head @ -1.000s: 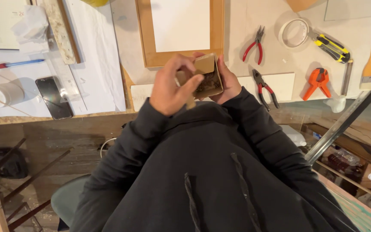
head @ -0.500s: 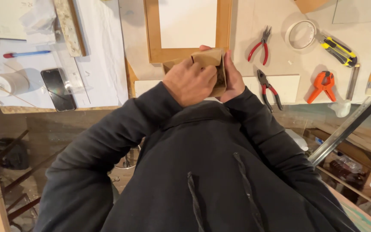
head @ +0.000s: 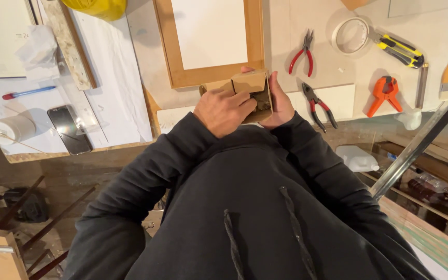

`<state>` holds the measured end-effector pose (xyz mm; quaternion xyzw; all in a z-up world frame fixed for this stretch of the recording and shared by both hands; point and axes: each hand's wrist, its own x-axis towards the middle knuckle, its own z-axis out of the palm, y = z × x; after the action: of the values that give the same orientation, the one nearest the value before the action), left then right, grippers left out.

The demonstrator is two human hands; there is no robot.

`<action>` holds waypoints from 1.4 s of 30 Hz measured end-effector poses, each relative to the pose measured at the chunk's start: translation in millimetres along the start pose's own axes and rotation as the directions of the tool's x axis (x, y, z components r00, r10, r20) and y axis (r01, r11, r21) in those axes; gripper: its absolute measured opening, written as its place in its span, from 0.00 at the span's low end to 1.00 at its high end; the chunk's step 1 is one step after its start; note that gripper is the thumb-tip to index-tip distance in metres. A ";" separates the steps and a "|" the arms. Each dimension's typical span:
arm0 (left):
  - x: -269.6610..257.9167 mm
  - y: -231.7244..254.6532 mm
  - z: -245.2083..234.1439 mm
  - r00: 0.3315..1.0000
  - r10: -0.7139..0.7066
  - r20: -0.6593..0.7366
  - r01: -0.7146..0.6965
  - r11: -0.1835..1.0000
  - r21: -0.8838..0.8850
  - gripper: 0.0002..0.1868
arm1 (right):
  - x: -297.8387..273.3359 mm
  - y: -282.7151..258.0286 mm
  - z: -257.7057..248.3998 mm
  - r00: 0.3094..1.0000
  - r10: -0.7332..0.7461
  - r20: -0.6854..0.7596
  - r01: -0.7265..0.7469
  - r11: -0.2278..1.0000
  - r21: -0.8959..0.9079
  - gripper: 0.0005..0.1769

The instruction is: Attaching hanging wire to the back of a picture frame using wire cutters and pliers.

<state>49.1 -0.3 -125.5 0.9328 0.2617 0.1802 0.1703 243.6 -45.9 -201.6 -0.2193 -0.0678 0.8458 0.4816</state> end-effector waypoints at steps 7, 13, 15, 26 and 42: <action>3.7 -4.3 -7.2 0.999 -0.028 -0.028 0.026 0.998 -0.066 0.07 | 6.7 -1.9 1.6 0.997 -0.045 -0.056 0.042 0.998 -0.054 0.39; 6.5 -5.7 -11.7 0.998 -0.053 -0.046 0.048 0.993 -0.105 0.06 | 12.6 -2.2 1.2 0.997 -0.032 -0.067 0.033 0.999 0.012 0.39; 9.4 -3.5 -14.8 0.992 -0.101 -0.082 0.090 0.987 -0.131 0.08 | 11.7 -3.4 2.1 0.989 0.009 -0.147 -0.009 1.000 -0.001 0.40; -22.6 -121.2 84.0 0.496 -0.839 0.225 0.494 0.059 -0.868 0.09 | -8.4 -3.1 -17.6 0.980 0.060 -0.188 -0.065 0.998 -0.022 0.41; -69.0 -126.5 58.4 0.444 -0.846 0.294 0.547 -0.003 -0.837 0.15 | -9.6 -6.3 -22.9 0.960 0.040 -0.278 -0.024 0.998 0.062 0.43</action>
<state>-35.1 50.6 -245.8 0.3995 0.5878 0.3087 0.6321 262.8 -52.9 -217.1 -0.3233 0.0291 0.8157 0.4788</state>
